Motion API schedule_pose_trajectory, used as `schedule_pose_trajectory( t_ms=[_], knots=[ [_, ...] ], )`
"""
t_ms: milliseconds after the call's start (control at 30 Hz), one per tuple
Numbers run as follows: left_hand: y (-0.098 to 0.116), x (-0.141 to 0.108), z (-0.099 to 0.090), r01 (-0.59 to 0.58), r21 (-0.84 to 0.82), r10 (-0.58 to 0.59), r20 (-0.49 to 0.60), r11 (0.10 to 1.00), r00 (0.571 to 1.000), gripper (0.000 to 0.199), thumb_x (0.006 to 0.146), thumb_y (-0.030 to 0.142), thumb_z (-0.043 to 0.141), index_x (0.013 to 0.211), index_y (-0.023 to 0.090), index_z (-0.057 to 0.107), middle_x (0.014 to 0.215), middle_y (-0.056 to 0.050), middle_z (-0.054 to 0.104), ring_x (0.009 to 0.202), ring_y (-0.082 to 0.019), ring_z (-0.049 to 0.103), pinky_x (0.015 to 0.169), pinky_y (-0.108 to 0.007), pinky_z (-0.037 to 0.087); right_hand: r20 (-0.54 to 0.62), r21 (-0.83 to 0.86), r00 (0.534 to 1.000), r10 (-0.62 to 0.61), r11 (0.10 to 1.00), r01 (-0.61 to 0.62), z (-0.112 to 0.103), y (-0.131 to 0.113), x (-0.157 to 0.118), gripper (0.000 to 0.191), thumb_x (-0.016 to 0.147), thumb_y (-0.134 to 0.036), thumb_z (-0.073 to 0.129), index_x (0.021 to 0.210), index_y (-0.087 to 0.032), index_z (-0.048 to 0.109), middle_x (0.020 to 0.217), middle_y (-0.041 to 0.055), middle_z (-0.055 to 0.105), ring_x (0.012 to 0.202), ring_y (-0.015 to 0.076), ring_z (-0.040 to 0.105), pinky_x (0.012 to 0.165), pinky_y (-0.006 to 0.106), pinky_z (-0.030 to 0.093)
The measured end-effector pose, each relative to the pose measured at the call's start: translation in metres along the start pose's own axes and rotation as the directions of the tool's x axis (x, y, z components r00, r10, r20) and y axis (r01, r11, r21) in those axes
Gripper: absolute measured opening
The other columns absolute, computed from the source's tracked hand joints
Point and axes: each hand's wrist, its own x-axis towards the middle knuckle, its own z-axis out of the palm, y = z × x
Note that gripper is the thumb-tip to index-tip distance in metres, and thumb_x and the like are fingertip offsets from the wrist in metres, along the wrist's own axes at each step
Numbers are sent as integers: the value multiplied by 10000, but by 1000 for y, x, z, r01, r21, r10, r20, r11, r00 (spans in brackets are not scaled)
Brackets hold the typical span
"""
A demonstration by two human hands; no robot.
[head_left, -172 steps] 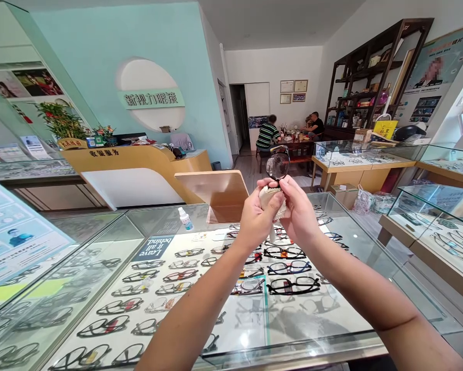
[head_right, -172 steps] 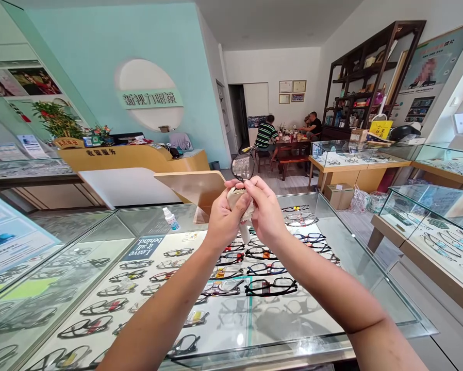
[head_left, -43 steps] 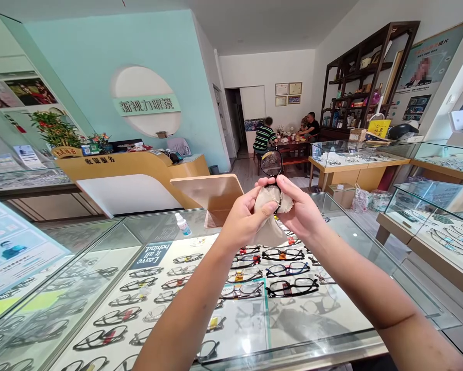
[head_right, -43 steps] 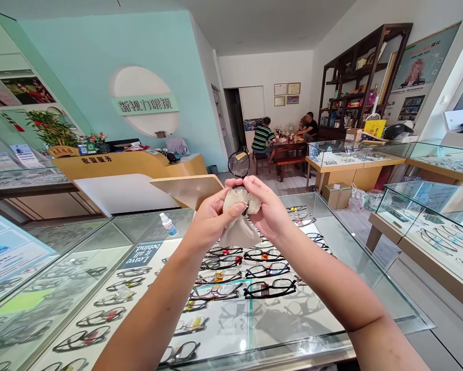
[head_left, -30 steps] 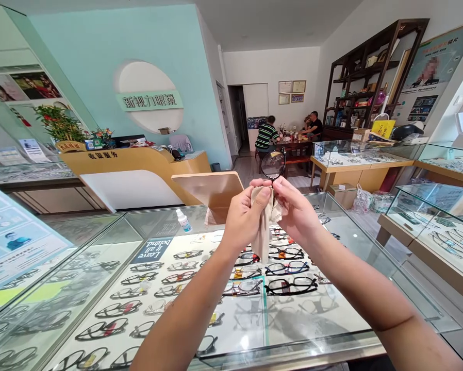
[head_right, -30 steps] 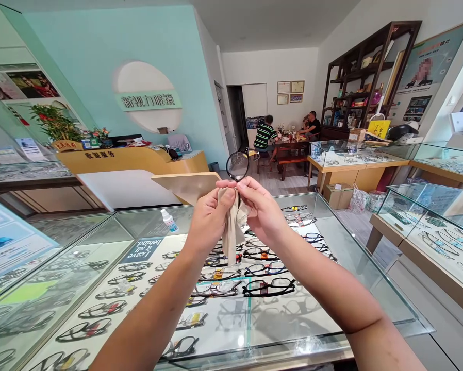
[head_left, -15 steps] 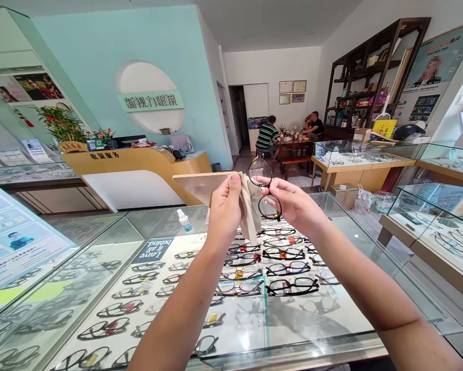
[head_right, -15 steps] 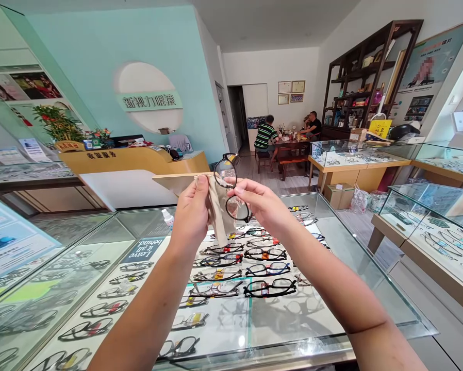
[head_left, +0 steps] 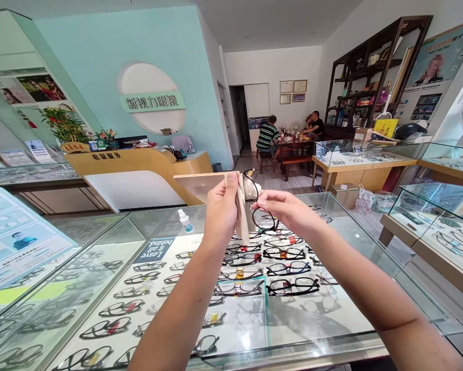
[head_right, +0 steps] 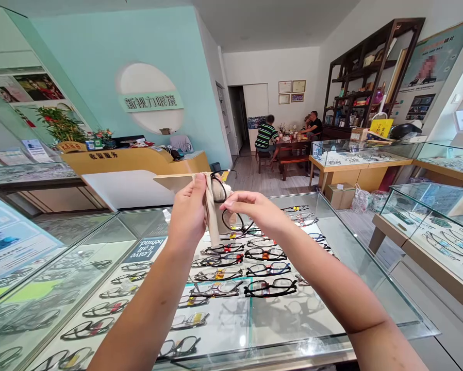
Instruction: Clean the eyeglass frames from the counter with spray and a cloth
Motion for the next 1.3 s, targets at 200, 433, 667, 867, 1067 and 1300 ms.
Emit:
schedule_pose_trajectory(
  t_ms=[200, 433, 667, 867, 1067, 1300],
  knots=[
    [2, -2, -3, -25, 53, 22, 57, 998, 998, 469, 787, 621, 919, 795, 179, 761, 695, 14, 653, 558, -82, 539, 515, -202, 475, -31, 101, 999, 39, 994, -36, 1, 1, 3, 366, 760, -512, 948, 758, -196, 764, 870, 16, 738, 812, 143, 594, 810, 295, 441],
    [8, 1, -2, 176, -37, -160, 265, 984, 951, 490, 601, 429, 1064, 926, 183, 792, 760, -14, 756, 643, -134, 679, 599, -222, 575, -71, 163, 995, 67, 985, -55, -8, -3, 3, 365, 718, -485, 986, 806, -174, 816, 828, 23, 749, 766, 124, 637, 751, 253, 506],
    [-2, 1, -1, 122, -27, -111, 266, 992, 958, 474, 622, 450, 1050, 875, 168, 764, 725, -14, 744, 605, -129, 658, 584, -222, 561, -29, 210, 995, 96, 974, -88, -6, -3, 5, 371, 679, -479, 1019, 789, -173, 840, 813, 25, 761, 756, 120, 648, 731, 237, 522],
    [-14, -5, 5, -105, 4, 105, 73, 994, 992, 493, 803, 600, 915, 765, 168, 680, 610, 31, 620, 489, -65, 512, 474, -172, 428, 72, 174, 993, 89, 980, -100, 1, 6, 5, 379, 737, -518, 986, 814, -172, 852, 821, 33, 764, 791, 129, 657, 795, 249, 530],
    [-4, 3, -4, 86, -15, -76, 332, 996, 940, 501, 865, 648, 843, 862, 165, 711, 665, -14, 689, 516, -124, 619, 523, -236, 545, 36, 136, 996, 85, 987, -89, -15, -8, 0, 363, 761, -485, 980, 807, -150, 845, 826, 38, 772, 733, 95, 653, 714, 196, 520],
    [-1, 5, -4, 79, -22, -65, 370, 997, 927, 434, 713, 410, 1018, 958, 168, 754, 791, -18, 767, 680, -124, 701, 665, -200, 585, 34, 264, 984, 175, 948, -177, -13, -13, 0, 392, 693, -452, 1024, 792, -131, 822, 729, 17, 729, 626, 79, 622, 577, 177, 506]
  ],
)
